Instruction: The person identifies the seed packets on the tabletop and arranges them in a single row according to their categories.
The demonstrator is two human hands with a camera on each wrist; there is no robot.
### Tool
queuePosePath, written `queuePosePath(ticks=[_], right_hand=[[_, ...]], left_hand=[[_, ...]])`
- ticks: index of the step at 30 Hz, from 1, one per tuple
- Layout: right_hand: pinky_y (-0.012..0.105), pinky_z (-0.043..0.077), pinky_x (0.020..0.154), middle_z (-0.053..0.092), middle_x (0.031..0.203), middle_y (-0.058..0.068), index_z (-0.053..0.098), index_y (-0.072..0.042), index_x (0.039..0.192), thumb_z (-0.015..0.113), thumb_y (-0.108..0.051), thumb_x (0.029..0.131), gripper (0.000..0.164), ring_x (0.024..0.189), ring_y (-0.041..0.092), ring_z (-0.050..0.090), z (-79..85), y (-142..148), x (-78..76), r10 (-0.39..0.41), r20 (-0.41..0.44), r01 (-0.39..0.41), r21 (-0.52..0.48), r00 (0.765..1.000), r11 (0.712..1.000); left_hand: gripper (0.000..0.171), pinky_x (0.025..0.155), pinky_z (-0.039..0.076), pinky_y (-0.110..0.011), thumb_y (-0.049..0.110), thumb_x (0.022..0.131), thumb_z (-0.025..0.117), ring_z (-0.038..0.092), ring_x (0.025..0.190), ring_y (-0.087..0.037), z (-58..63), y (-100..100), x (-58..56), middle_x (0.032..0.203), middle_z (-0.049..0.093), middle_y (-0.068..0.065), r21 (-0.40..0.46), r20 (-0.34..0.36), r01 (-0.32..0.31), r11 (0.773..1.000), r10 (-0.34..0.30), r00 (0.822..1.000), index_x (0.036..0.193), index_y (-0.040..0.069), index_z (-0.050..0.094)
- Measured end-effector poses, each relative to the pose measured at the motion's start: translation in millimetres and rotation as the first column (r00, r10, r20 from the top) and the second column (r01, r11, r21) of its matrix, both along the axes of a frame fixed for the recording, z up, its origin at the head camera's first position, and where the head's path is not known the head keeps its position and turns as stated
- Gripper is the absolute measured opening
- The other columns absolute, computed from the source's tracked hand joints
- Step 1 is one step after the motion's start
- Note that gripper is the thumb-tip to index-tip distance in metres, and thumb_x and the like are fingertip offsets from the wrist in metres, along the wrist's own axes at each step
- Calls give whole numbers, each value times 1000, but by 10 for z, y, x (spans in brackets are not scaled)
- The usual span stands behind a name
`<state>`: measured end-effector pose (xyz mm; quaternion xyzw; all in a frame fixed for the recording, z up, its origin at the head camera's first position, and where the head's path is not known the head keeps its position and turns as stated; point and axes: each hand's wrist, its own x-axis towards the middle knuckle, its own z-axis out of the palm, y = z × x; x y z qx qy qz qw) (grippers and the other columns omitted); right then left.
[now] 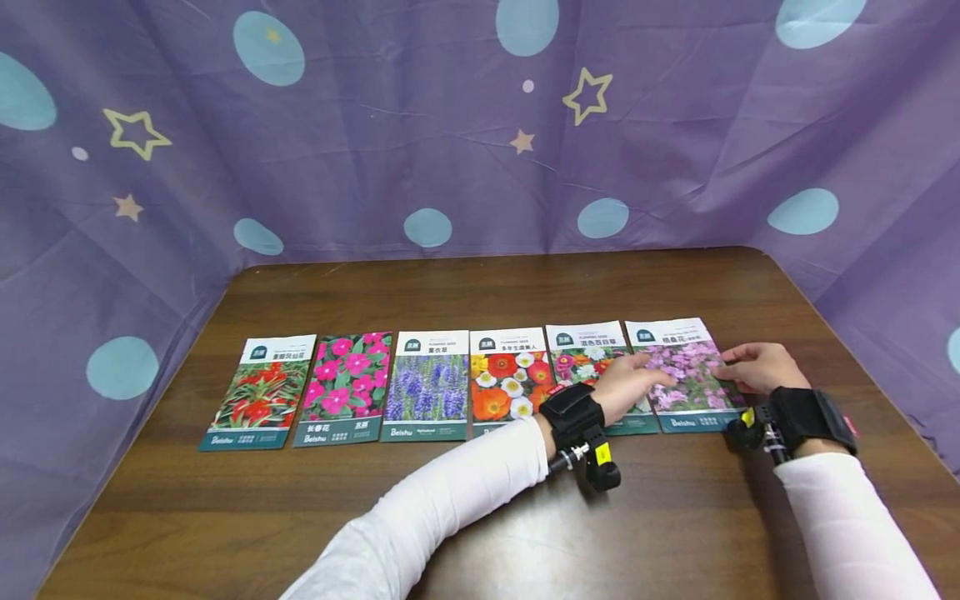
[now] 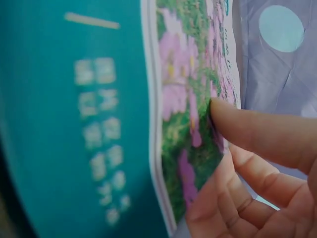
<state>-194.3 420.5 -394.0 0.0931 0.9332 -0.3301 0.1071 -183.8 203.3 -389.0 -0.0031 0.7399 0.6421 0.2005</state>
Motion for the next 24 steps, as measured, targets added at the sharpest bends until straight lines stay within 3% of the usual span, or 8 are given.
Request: queuePosePath(ticks=[4,10,12,16,17,19,20,24], right_hand=[[28,51,57,61,91,26,50,18,108,71,-32,77,63,66,10,56,-18,-17,-3,-15,-33,15,25,999,1000],[28,46,54,61,92,27,53,13,106,71,-41,75,65,67,16,58,-8,-18,11,-31,-56,36,100,998,994],[30,44,54,60,94,29,52,13,107,70,-43,75,67,69,22,59,10,-22,28,-35,-57,42,130,998,991],[37,43,60,54,104,34,49,11,114,64,-43,82,64,84,37,54,81,-155,136,-50,-96,61,113,994,992],[36,43,60,54,102,33,49,10,115,62,-41,84,62,84,35,54,109,-220,176,-45,-130,58,100,991,993],[33,43,59,57,96,25,51,7,116,60,-36,87,53,82,27,55,176,-399,275,-15,-216,26,48,976,998],[30,43,58,60,92,16,52,6,115,59,-33,88,47,79,20,55,208,-510,327,7,-264,-1,22,964,1000],[20,46,56,62,86,-6,59,2,106,59,-16,89,25,69,4,57,272,-1047,526,135,-434,-196,-100,891,975]], left_hand=[[54,83,44,-21,15,69,74,55,102,-10,2,-17,-17,117,61,2,-14,-1,27,1000,-27,1000,121,9,59],[51,84,44,-22,16,73,71,54,102,-9,11,-36,-64,117,60,1,17,6,80,997,-81,997,122,8,58],[51,65,45,-20,14,75,70,55,78,-7,9,-57,-85,104,64,-1,97,32,105,990,-109,994,124,8,56],[44,48,37,-18,13,80,66,60,76,-7,35,-239,-88,104,66,-3,222,38,195,955,-208,977,123,11,57],[41,48,39,-18,11,82,64,62,76,-9,48,-316,-81,104,66,-6,259,23,227,939,-241,970,123,9,57],[35,67,51,-23,10,86,60,62,98,-17,99,-521,-46,116,61,-10,269,-50,311,912,-309,950,120,5,58],[32,75,52,-27,9,87,58,62,96,-16,123,-639,-28,116,61,-12,269,-93,354,896,-342,935,118,2,57],[26,85,50,-36,8,89,56,62,93,-17,193,-1222,68,111,61,-18,184,-261,487,854,-435,862,113,-5,58]])
